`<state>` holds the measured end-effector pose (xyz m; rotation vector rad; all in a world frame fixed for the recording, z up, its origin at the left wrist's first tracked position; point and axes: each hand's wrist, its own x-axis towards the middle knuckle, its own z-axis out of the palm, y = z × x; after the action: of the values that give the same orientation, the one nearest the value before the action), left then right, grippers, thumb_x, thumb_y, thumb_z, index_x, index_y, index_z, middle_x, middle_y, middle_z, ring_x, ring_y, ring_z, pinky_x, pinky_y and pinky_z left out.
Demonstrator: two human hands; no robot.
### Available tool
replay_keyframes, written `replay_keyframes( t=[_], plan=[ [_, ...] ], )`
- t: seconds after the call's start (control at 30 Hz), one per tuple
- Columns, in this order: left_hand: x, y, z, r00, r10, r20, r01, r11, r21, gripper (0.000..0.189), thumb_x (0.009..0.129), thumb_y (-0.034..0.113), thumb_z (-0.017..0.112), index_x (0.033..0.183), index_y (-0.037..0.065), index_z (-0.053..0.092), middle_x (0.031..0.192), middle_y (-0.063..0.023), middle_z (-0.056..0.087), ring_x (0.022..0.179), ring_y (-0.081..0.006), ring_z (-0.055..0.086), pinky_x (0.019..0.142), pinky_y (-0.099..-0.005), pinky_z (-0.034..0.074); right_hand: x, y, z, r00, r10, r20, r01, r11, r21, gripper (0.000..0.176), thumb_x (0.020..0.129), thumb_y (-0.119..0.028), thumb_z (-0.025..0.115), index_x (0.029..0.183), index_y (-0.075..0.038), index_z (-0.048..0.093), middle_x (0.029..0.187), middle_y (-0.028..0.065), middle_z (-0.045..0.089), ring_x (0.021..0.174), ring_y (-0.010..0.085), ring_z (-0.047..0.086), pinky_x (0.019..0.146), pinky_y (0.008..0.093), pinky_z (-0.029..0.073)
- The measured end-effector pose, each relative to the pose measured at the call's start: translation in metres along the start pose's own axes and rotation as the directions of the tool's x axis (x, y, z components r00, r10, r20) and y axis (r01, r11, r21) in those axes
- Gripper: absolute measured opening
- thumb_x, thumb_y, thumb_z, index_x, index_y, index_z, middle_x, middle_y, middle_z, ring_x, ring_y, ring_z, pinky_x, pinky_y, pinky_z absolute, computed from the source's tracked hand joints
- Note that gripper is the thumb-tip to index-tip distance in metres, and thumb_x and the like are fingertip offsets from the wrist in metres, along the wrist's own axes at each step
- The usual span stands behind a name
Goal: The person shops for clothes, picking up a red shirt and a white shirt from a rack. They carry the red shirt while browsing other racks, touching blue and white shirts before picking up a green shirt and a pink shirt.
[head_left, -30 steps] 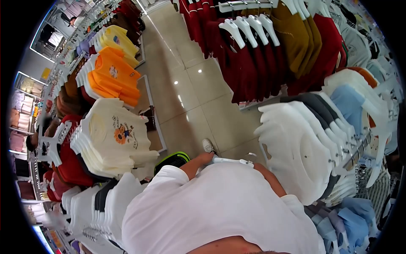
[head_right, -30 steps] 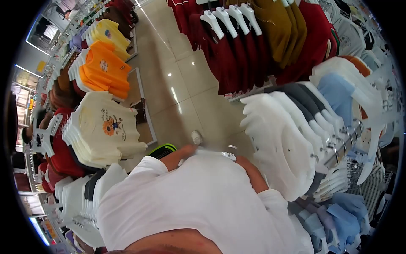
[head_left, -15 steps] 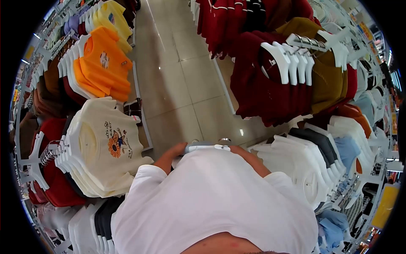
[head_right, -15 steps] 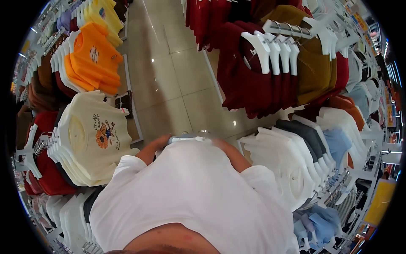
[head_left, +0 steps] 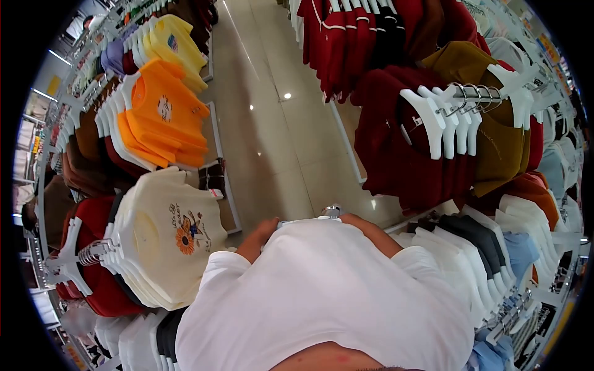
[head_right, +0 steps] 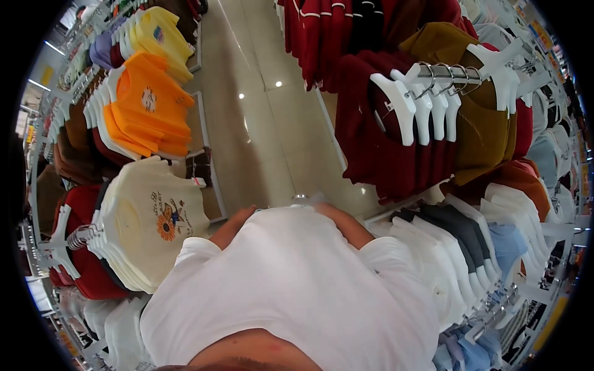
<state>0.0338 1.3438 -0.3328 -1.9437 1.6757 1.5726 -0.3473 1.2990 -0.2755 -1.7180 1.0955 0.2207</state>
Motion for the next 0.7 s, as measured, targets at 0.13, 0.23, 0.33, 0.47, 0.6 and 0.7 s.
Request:
replay_keyframes(
  t=[0.13,0.23,0.33,0.47,0.6,0.7],
  plan=[
    [0.012,0.044,-0.033,0.998,-0.064,-0.011,0.065,0.99,0.128,0.059,0.102,0.044,0.027,0.12,-0.001,0.062,0.125,-0.0309,0.058,0.115,-0.0462,0.056,0.1,-0.049,0.042,0.0,-0.005,-0.038,0.999,0.036,-0.026,-0.034,0.995,0.089,0.04,0.084,-0.036,0.066,0.112,-0.008,0.069,0.112,0.0162,0.069,0.103,0.028,0.065,0.09,0.0381,0.048],
    [0.024,0.077,-0.053,0.996,-0.092,-0.014,0.093,0.988,0.126,0.064,0.101,0.048,0.029,0.112,-0.004,0.064,0.117,-0.032,0.061,0.11,-0.0453,0.059,0.096,-0.0482,0.045,-0.004,0.004,-0.049,0.994,0.097,-0.05,-0.086,0.978,0.193,0.042,0.084,-0.04,0.067,0.112,-0.009,0.07,0.113,0.0154,0.069,0.104,0.0271,0.065,0.091,0.0373,0.048],
    [0.06,0.084,-0.06,0.996,0.073,-0.054,-0.059,0.974,0.217,0.072,0.097,0.053,0.034,0.099,-0.01,0.067,0.1,-0.0319,0.067,0.099,-0.0427,0.065,0.089,-0.0472,0.048,-0.011,0.023,-0.045,0.985,0.126,-0.115,-0.082,0.94,0.331,0.042,0.085,-0.039,0.065,0.114,-0.009,0.069,0.113,0.0165,0.069,0.104,0.029,0.066,0.091,0.0383,0.049],
    [0.098,0.119,-0.076,0.999,0.032,-0.023,-0.027,0.982,0.187,0.07,0.097,0.051,0.034,0.103,-0.009,0.067,0.103,-0.0323,0.066,0.1,-0.0438,0.064,0.09,-0.047,0.048,-0.06,-0.007,-0.068,0.954,0.246,-0.17,-0.153,0.889,0.431,0.041,0.086,-0.038,0.063,0.114,-0.009,0.069,0.113,0.0174,0.069,0.103,0.031,0.066,0.091,0.0388,0.048],
    [0.11,0.186,-0.098,0.994,0.07,0.088,-0.096,0.938,0.332,0.066,0.097,0.052,0.035,0.102,-0.006,0.066,0.102,-0.0313,0.066,0.093,-0.0444,0.065,0.086,-0.0493,0.047,-0.06,0.009,-0.051,0.901,0.297,-0.317,-0.134,0.884,0.448,0.04,0.086,-0.042,0.059,0.105,-0.009,0.071,0.107,0.0172,0.069,0.097,0.0325,0.066,0.087,0.0402,0.05],
    [0.142,0.209,-0.099,0.933,0.273,0.235,-0.352,0.829,0.435,0.061,0.097,0.049,0.035,0.101,-0.005,0.063,0.1,-0.0297,0.066,0.09,-0.0434,0.065,0.083,-0.0503,0.048,-0.056,0.019,-0.035,0.822,0.361,-0.44,-0.164,0.891,0.424,0.037,0.087,-0.042,0.055,0.099,-0.011,0.071,0.101,0.0144,0.07,0.094,0.0323,0.067,0.084,0.0413,0.051]
  ],
)
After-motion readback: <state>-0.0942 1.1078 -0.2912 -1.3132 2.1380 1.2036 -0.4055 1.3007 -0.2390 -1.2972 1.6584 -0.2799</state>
